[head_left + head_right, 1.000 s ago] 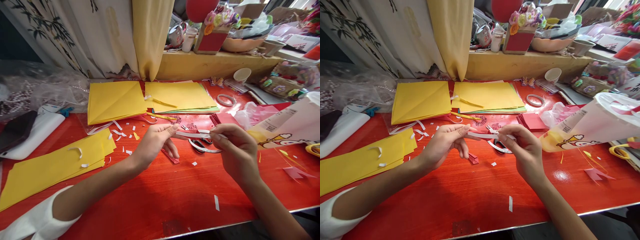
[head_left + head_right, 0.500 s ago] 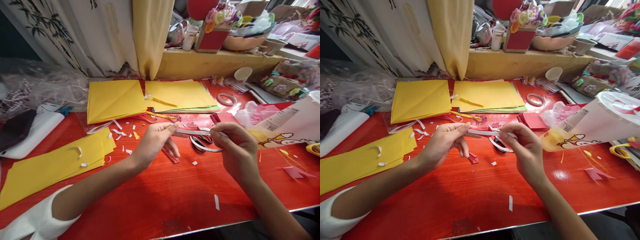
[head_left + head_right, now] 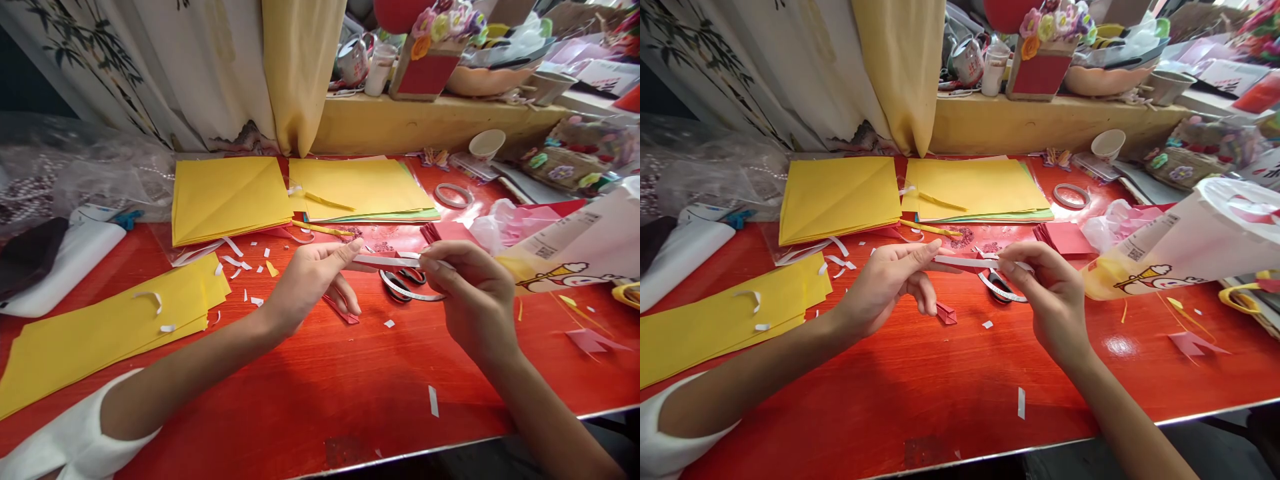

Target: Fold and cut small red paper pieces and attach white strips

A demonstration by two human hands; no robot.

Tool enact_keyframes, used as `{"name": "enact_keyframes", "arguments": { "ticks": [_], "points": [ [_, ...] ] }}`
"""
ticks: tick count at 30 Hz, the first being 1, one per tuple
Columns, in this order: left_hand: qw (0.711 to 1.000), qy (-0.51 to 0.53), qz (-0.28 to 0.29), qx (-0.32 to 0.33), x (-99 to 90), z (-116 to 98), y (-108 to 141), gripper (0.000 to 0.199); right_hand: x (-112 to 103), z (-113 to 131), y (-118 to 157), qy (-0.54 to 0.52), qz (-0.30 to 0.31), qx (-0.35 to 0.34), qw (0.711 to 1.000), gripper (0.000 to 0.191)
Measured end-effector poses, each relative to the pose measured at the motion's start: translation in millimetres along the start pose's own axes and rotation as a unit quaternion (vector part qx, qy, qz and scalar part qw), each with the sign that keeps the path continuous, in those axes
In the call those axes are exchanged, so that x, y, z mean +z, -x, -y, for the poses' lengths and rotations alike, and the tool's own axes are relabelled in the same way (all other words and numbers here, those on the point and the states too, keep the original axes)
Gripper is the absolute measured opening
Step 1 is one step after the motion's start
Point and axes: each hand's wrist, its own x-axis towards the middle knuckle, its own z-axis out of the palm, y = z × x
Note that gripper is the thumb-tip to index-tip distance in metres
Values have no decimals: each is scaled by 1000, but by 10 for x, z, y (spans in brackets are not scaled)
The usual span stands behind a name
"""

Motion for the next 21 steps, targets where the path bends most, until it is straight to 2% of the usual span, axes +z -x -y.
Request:
{"name": "enact_keyframes", "arguments": {
  "ticks": [16,21],
  "points": [
    [1000,21,5,-11,-3,-27,-4,31,-10,16,-6,12,6,-1,1000,7],
    [1000,20,-10,-17,-8,-27,-17,26,-9,23,-2,11,12,4,1000,6]
  ]
}}
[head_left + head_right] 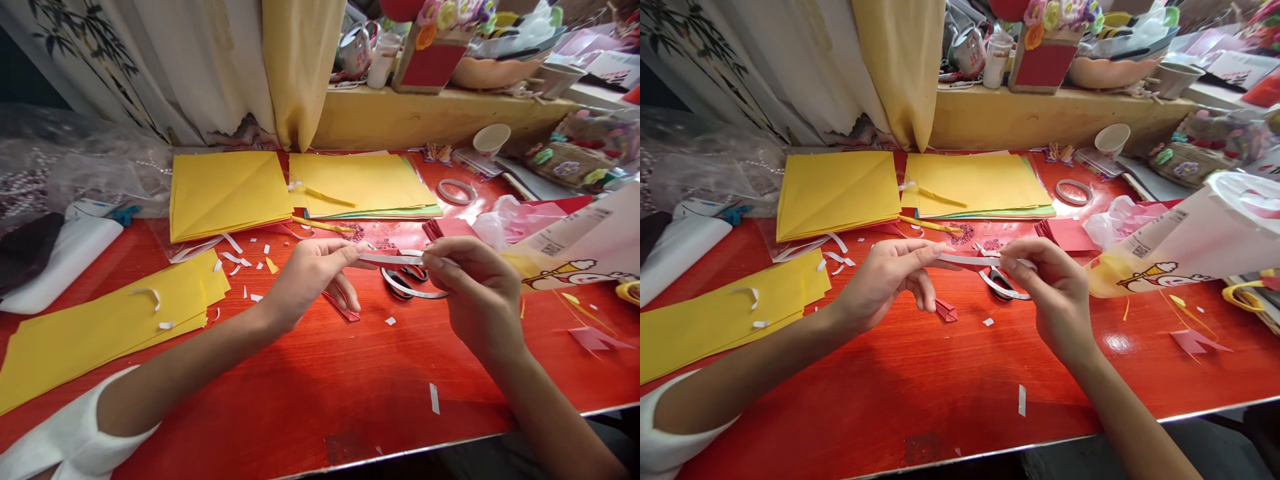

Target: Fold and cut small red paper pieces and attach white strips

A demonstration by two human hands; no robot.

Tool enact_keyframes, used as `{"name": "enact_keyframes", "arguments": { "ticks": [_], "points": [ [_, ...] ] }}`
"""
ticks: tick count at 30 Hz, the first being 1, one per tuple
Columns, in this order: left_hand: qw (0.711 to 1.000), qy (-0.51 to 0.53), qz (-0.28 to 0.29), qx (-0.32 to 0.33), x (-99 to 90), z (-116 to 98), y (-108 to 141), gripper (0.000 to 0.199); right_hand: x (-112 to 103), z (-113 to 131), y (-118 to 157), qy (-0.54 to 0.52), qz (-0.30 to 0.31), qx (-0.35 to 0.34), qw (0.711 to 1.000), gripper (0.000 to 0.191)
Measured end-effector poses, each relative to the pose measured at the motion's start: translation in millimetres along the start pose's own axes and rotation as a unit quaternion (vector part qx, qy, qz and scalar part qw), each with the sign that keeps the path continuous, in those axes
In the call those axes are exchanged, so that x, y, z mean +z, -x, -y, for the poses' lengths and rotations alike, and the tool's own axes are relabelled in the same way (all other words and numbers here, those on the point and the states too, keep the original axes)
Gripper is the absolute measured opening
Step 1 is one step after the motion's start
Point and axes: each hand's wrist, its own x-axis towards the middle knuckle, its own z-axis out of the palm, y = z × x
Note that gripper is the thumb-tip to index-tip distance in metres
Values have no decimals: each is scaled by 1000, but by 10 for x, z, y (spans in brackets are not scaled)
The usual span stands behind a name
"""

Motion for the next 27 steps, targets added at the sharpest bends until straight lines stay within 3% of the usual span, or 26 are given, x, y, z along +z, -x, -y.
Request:
{"name": "enact_keyframes", "arguments": {
  "ticks": [27],
  "points": [
    [996,-67,-20,48,-31,58,-33,24,17,-9,14,47,-11,-34,998,14]
  ]
}}
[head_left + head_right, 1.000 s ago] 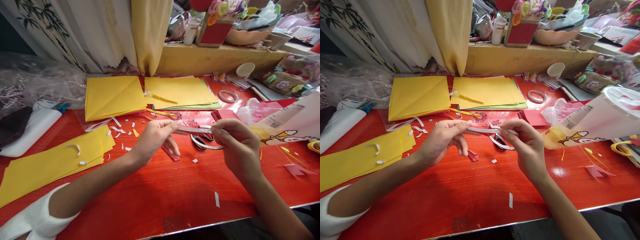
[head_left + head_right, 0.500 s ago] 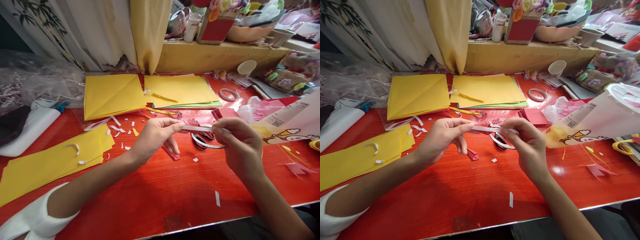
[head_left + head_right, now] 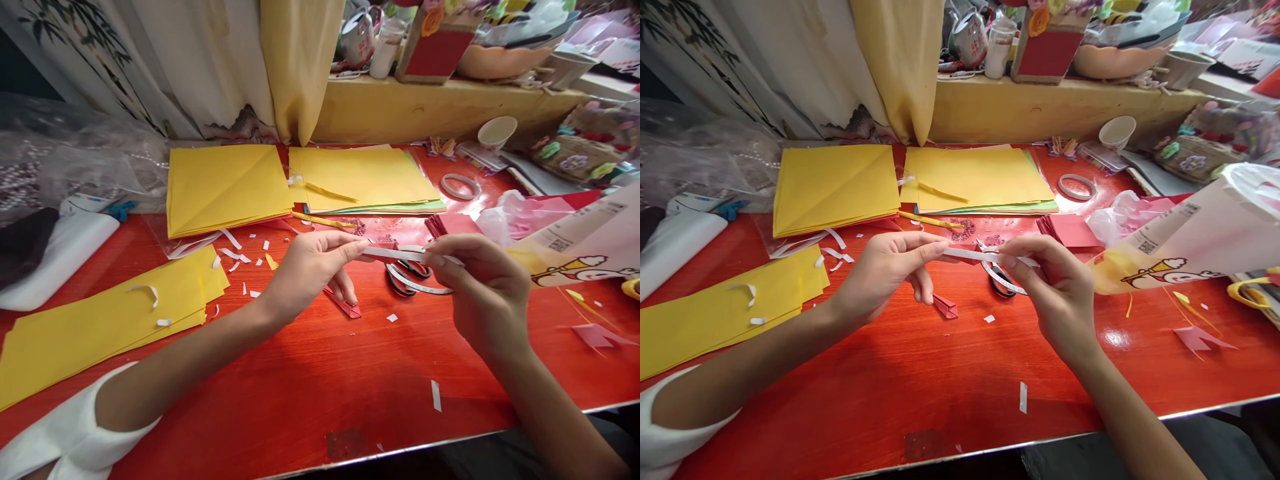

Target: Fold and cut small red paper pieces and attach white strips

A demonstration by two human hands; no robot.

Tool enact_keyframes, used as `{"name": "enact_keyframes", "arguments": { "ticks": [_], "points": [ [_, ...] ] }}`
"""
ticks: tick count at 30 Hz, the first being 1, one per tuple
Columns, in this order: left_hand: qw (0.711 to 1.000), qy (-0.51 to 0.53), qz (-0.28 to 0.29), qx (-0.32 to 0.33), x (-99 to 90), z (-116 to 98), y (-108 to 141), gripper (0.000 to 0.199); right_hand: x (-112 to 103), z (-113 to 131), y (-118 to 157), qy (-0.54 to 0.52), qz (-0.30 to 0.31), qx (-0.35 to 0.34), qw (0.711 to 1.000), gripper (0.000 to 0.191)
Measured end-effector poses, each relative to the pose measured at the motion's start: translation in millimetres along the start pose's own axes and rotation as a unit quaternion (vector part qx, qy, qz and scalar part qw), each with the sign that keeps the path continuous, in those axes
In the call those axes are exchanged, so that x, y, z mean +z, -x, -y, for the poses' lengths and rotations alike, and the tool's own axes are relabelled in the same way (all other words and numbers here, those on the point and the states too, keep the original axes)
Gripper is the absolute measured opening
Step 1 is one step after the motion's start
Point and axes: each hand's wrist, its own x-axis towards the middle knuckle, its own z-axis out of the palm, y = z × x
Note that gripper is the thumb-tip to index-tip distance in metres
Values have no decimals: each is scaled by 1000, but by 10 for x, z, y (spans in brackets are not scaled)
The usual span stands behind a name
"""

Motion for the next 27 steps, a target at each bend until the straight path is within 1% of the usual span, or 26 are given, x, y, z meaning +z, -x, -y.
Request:
{"name": "enact_keyframes", "arguments": {
  "ticks": [6,16,21,27],
  "points": [
    [1000,-12,-12,19,3,1,3,22,22,14,16,29,-8,-22,999,16],
    [997,-35,-50,46,16,6,16,22,30,-5,31,44,-2,-45,998,16],
    [996,-28,-63,64,20,17,14,20,38,-1,43,63,4,-43,997,15],
    [994,-36,-73,70,22,19,12,18,50,4,55,86,-2,-38,996,11]
  ]
}}
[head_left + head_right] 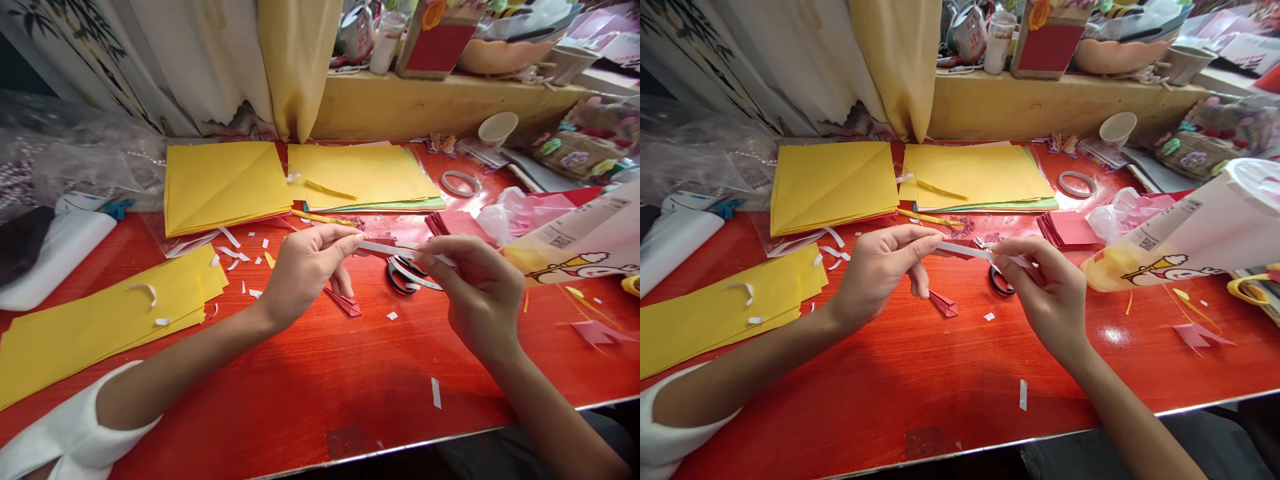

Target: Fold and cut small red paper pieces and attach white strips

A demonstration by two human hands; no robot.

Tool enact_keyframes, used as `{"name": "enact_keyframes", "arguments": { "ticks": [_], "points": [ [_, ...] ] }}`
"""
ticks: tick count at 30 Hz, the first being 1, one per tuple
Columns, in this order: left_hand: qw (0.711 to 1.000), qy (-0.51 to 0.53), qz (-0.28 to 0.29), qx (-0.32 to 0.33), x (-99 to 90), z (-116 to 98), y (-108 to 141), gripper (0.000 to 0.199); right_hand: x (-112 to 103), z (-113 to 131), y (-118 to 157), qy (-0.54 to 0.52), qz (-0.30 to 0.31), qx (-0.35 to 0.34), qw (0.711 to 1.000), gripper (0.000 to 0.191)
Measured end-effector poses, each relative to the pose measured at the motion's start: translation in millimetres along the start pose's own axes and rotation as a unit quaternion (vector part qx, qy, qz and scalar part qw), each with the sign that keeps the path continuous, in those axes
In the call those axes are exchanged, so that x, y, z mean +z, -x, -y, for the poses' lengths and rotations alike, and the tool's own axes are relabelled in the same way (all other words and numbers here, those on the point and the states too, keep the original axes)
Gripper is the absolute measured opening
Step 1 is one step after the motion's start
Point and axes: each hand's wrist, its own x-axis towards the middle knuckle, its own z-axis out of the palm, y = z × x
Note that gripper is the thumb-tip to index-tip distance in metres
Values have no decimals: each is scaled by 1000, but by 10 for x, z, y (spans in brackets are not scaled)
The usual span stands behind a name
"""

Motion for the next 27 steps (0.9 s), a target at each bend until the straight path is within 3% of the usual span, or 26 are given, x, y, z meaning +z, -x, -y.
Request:
{"name": "enact_keyframes", "arguments": {
  "ticks": [27],
  "points": [
    [1000,24,-5,18,6,-19,5,17,31,-17,1,29,-9,-20,999,15]
  ]
}}
